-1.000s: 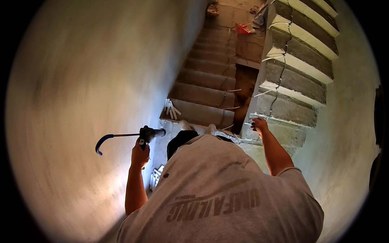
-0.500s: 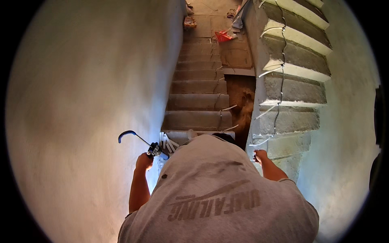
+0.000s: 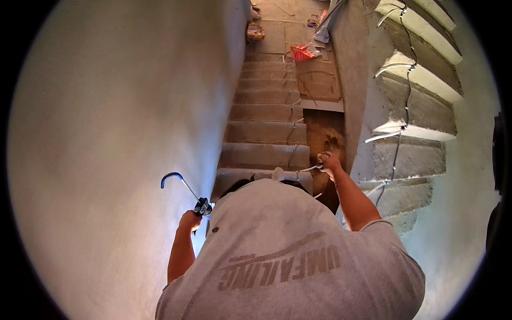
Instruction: The person walks up a staircase and applies sealant along the edges of a window frame using a caulking gun. They then descend the stairs and repeat the sealant application on another window in a different room.
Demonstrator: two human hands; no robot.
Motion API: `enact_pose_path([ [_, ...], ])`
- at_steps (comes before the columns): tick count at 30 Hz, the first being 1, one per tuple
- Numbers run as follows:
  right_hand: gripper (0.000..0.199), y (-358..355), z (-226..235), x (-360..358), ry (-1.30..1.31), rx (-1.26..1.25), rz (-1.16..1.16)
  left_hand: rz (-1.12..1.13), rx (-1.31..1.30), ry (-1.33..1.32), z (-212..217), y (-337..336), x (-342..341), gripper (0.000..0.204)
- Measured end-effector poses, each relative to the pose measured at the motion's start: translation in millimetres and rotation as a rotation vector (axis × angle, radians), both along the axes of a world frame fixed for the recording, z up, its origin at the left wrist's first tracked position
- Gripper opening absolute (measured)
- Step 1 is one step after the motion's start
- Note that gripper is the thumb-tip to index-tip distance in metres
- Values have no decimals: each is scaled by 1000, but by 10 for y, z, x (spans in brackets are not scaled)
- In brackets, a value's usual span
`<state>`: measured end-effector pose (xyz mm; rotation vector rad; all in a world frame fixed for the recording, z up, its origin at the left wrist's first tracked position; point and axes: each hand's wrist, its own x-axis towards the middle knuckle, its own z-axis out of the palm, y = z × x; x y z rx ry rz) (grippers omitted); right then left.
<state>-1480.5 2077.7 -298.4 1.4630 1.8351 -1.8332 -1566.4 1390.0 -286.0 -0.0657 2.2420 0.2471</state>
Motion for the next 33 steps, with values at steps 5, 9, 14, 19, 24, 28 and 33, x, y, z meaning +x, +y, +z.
enact_pose_path([
  [5,25,898,-320,-1125,-49,122,-46,6,-9,58,-702,897,-1244,32],
  [9,25,880,-569,-947,-231,173,28,21,-58,71,-1041,1145,-1788,31],
  [14,21,1503,-1277,-1131,-472,162,-57,26,65,2,-1919,1676,-3078,30],
  [19,17,1668,-2257,-2146,-292,-143,-380,192,101,-102,-2887,2176,-4241,29],
  [24,17,1808,-2922,-3419,-221,120,83,103,43,75,-3742,2229,-4711,32],
  [28,23,2126,-2129,-5082,-50,43,-2,47,106,6,-3177,2681,-5472,33],
  [33,21,3349,-2872,-6267,-16,112,-132,17,79,-48,-3878,3353,-6446,32],
])
